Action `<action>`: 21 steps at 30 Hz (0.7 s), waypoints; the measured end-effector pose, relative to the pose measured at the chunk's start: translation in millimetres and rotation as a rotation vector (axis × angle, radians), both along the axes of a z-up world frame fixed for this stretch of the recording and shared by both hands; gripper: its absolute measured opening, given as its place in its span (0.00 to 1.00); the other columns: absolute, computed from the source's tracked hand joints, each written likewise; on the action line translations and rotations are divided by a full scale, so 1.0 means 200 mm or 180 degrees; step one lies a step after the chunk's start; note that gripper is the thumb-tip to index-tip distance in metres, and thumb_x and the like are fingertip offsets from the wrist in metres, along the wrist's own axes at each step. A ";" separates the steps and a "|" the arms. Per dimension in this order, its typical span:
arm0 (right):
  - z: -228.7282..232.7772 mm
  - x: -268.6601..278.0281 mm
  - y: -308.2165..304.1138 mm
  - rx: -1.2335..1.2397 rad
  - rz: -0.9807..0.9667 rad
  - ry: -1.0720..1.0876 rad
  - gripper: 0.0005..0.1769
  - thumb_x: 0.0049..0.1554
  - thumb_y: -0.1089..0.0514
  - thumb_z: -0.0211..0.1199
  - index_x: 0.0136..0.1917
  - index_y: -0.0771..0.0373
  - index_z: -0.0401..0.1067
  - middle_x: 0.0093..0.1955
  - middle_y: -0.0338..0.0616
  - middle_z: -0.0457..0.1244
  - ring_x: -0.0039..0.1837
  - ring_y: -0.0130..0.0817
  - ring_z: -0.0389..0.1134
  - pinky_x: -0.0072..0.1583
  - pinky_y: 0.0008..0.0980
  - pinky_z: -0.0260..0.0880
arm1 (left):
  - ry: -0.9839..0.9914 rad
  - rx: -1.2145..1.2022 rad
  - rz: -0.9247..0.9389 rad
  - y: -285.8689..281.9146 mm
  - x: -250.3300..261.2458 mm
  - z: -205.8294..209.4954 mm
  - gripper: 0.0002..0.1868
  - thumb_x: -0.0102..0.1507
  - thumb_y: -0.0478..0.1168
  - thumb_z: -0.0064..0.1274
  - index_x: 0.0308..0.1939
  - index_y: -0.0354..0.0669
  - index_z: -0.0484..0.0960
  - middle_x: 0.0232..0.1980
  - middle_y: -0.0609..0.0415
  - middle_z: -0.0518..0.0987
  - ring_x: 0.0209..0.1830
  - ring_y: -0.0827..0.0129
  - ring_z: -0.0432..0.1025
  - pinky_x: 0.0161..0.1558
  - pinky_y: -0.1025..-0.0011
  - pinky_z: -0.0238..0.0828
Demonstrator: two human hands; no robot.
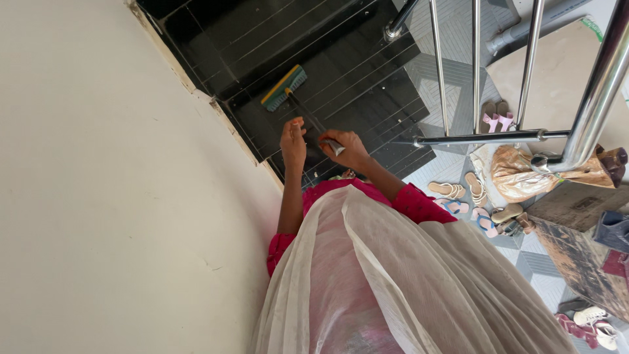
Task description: The person cleans the black marble steps of a staircase using a hand brush, moving the brush across the surface and into the corners of each step.
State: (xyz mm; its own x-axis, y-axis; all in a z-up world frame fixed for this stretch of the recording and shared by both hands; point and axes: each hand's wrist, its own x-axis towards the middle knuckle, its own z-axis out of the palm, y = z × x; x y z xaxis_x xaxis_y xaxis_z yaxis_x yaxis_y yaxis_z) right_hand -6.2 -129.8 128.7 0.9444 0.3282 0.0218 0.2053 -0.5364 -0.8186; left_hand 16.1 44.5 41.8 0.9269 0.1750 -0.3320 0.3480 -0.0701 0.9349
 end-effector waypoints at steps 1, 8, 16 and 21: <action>0.03 -0.05 0.00 -0.0117 0.0044 0.0064 0.11 0.55 0.56 0.66 0.52 0.58 0.77 0.44 0.44 0.72 0.44 0.39 0.76 0.46 0.35 0.75 | -0.0062 -0.0044 0.0017 0.00 0.01 0.03 0.25 0.74 0.55 0.34 0.61 0.44 0.78 0.61 0.49 0.80 0.57 0.60 0.78 0.55 0.62 0.76; 0.05 -0.21 0.04 -0.0382 0.0048 0.0431 0.11 0.56 0.55 0.66 0.52 0.58 0.76 0.44 0.44 0.72 0.42 0.40 0.75 0.45 0.37 0.75 | 0.0078 0.0012 -0.0201 -0.04 -0.01 0.06 0.24 0.74 0.53 0.34 0.60 0.43 0.79 0.58 0.49 0.82 0.55 0.60 0.79 0.57 0.62 0.75; -0.23 0.10 0.14 0.0138 -0.0318 0.0145 0.17 0.57 0.58 0.64 0.60 0.57 0.74 0.50 0.48 0.72 0.50 0.43 0.76 0.51 0.39 0.76 | -0.0264 0.0081 -0.0134 -0.03 -0.01 0.03 0.25 0.75 0.53 0.34 0.57 0.40 0.81 0.57 0.46 0.82 0.58 0.58 0.78 0.58 0.62 0.73; -0.09 0.07 0.16 -0.0240 -0.0007 -0.1066 0.24 0.48 0.59 0.71 0.59 0.61 0.78 0.57 0.64 0.69 0.58 0.60 0.70 0.55 0.47 0.73 | -0.0047 0.0112 0.0097 -0.02 -0.02 0.05 0.25 0.74 0.53 0.34 0.56 0.41 0.82 0.53 0.48 0.83 0.53 0.60 0.78 0.53 0.63 0.73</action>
State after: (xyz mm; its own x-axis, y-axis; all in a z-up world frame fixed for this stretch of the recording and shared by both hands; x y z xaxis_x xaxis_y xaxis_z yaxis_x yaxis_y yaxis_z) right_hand 8.0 -98.2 111.7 0.8896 0.3386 0.3065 0.4547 -0.5937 -0.6639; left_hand 12.4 41.5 50.8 0.9258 0.2147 -0.3113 0.3366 -0.0927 0.9371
